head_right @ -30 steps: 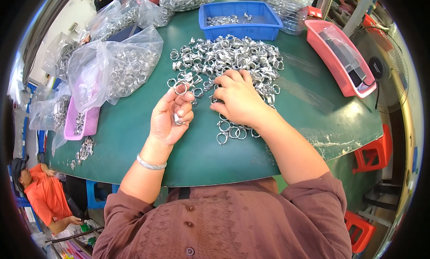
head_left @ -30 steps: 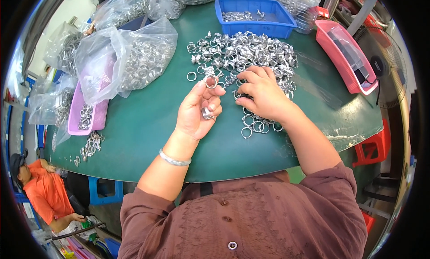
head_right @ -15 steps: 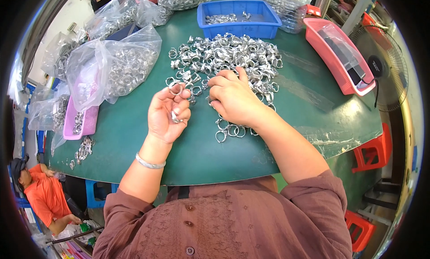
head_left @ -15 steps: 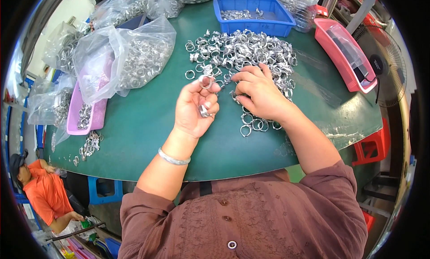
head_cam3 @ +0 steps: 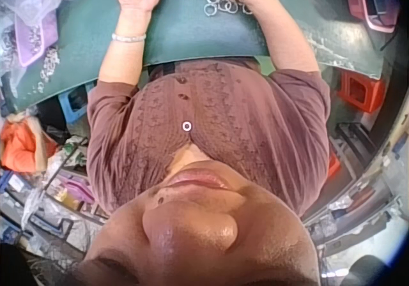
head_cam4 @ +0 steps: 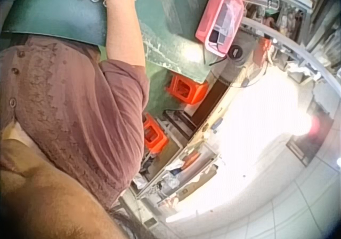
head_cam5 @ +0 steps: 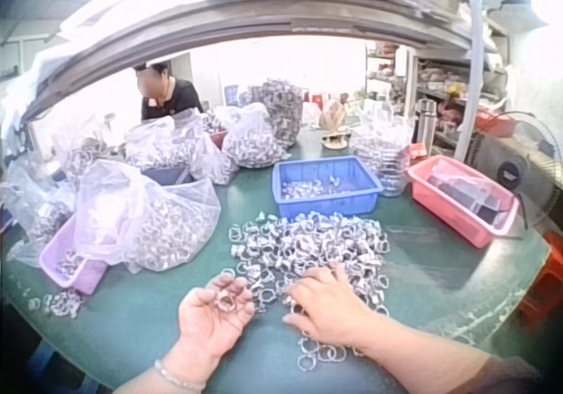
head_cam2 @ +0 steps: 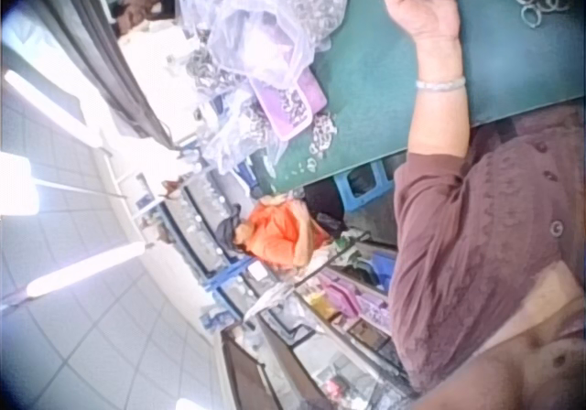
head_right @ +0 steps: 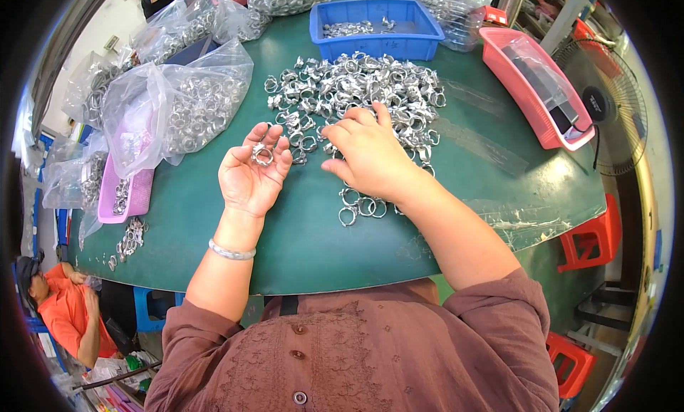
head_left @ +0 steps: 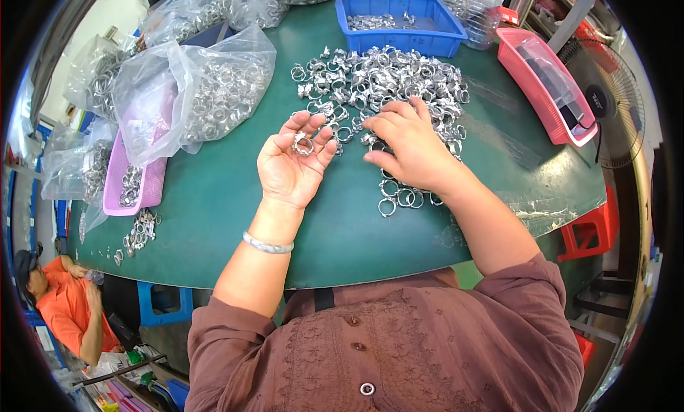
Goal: The person sorts metal keychain rings by picking them up from a pile, checking them, and placing them into different containers or a separate pile on the table.
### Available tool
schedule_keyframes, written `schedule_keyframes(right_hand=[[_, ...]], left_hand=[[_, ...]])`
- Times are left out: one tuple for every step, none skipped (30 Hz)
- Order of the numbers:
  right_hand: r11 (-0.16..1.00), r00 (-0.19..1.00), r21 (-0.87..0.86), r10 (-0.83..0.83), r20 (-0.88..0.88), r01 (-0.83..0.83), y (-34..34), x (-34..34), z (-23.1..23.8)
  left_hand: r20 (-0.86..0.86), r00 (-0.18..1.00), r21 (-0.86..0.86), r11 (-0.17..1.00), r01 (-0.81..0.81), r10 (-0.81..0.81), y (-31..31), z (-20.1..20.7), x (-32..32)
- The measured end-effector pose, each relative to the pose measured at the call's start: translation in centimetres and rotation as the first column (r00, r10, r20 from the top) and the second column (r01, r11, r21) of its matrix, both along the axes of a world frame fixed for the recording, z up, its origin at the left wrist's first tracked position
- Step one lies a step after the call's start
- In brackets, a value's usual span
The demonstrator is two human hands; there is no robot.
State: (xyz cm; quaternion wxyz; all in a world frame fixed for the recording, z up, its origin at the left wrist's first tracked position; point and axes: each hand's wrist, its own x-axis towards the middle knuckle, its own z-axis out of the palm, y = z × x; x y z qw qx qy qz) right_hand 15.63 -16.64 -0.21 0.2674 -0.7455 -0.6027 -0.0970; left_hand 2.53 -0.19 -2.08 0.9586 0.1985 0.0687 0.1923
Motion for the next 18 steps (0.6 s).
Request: schedule_keyframes(right_hand=[[0.999, 0.996, 0.026, -0.034, 0.079, 0.032, 0.0, -0.1, -0.2], [0.999, 0.996, 0.027, -0.034, 0.080, 0.032, 0.1, -0.2, -0.3], [0.998, 0.995, -0.010, -0.055, 0.081, 0.056, 0.2, -0.3, -0.3], [0.996, 0.994, -0.047, -0.076, 0.083, 0.080, 0.3, -0.4, -0.3], [0.996, 0.994, -0.047, -0.076, 0.083, 0.080, 0.4, -0.5, -0.3], [0.993, 0.992, -0.070, -0.094, 0.082, 0.100, 0.5, -0.6, -0.3], [0.988, 0.990, -0.092, -0.113, 0.082, 0.120, 0.5, -0.7, -0.3], [0.988, 0.990, -0.093, -0.113, 0.082, 0.121, 0.5, -0.6, -0.4], [0.993, 0.993, -0.040, -0.111, 0.049, 0.112, 0.5, -0.5, -0.5], [0.994, 0.994, 0.014, -0.106, 0.016, 0.106, 0.5, -0.4, -0.5], [0.994, 0.994, 0.014, -0.107, 0.017, 0.107, 0.5, -0.2, -0.5], [0.994, 0.995, 0.091, -0.059, -0.083, 0.067, 0.5, 0.0, -0.3], [0.985, 0.984, 0.171, -0.003, -0.178, 0.034, 0.5, 0.1, 0.0], [0.965, 0.989, 0.260, 0.017, -0.149, 0.023, 0.3, 0.2, 0.2], [0.965, 0.989, 0.260, 0.018, -0.148, 0.021, 0.2, 0.3, 0.5], [0.950, 0.959, 0.312, 0.104, -0.263, -0.018, 0.2, 0.2, 0.7], [0.929, 0.909, 0.367, 0.194, -0.368, -0.050, 0.2, 0.2, 0.9], [0.897, 0.912, 0.428, 0.260, -0.318, -0.107, 0.4, 0.1, 1.0]], left_hand=[[0.000, 1.000, 0.001, 1.000, 0.000, 0.000, 0.0, 0.1, 0.0], [-0.039, 0.999, 0.030, 0.999, 0.013, -0.012, 0.1, 0.2, 0.0], [-0.079, 0.997, 0.057, 0.998, 0.028, -0.023, 0.1, 0.2, 0.0], [-0.079, 0.997, 0.058, 0.998, 0.028, -0.023, 0.0, 0.2, 0.0], [-0.141, 0.990, 0.095, 0.995, 0.029, -0.015, -0.1, 0.2, 0.0], [-0.205, 0.979, 0.130, 0.991, 0.032, -0.005, -0.2, 0.2, 0.0], [-0.205, 0.979, 0.129, 0.991, 0.033, -0.006, -0.3, 0.2, 0.0], [-0.226, 0.974, 0.162, 0.986, 0.032, 0.005, -0.4, 0.2, -0.1], [-0.246, 0.969, 0.195, 0.980, 0.034, 0.016, -0.6, 0.3, 0.0], [-0.245, 0.969, 0.195, 0.980, 0.035, 0.014, -0.8, 0.4, 0.0], [-0.283, 0.959, 0.244, 0.969, 0.043, 0.029, -1.0, 0.5, 0.1], [-0.321, 0.946, 0.292, 0.955, 0.051, 0.048, -1.1, 0.5, 0.1], [-0.319, 0.946, 0.292, 0.955, 0.049, 0.049, -1.2, 0.6, 0.0], [-0.329, 0.944, 0.317, 0.945, 0.085, 0.025, -1.3, 0.6, -0.1], [-0.338, 0.941, 0.341, 0.932, 0.121, 0.002, -1.4, 0.7, -0.1], [-0.329, 0.944, 0.368, 0.917, 0.152, -0.024, -1.5, 0.7, -0.1], [-0.328, 0.944, 0.369, 0.917, 0.149, -0.022, -1.8, 0.7, -0.1], [-0.321, 0.947, 0.418, 0.893, 0.169, -0.028, -2.2, 1.0, -0.1]])
